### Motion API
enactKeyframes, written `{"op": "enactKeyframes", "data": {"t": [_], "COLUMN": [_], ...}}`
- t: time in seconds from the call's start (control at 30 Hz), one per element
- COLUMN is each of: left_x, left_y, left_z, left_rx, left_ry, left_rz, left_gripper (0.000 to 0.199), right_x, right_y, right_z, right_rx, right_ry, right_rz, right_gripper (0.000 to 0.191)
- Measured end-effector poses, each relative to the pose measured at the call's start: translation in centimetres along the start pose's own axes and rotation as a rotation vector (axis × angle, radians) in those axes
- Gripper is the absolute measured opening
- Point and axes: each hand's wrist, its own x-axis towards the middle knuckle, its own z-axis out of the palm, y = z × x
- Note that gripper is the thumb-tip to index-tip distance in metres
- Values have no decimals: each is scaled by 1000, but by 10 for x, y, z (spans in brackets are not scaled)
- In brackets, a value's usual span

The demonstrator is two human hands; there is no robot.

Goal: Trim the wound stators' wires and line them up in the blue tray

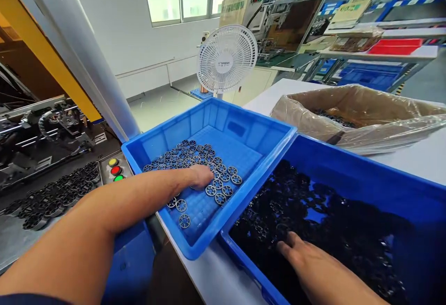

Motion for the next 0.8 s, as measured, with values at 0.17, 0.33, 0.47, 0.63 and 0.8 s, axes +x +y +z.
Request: {"op": "enactKeyframes", "data": {"t": [0.17, 0.33, 0.47, 0.63, 0.8], "left_x": [5, -12, -96, -235, -302], "left_y": [4, 53, 79, 52, 26], "left_z": [1, -43, -85, -46, 10], "left_rx": [61, 56, -55, -1174, -1468], "left_ry": [-79, -49, 35, 38, 131], "left_rz": [-11, 87, 216, 266, 254], "left_gripper": [30, 18, 36, 46, 44], "right_x": [2, -1, 0, 3, 11], "right_y": [-2, -5, -6, -4, 7], "right_z": [-12, -19, -18, -14, -13], "right_rx": [-24, -36, 20, 17, 10], "right_ry": [-149, -81, -31, 65, 191], "right_rz": [34, 30, 23, -18, -127], "right_gripper": [63, 51, 40, 33, 32]}}
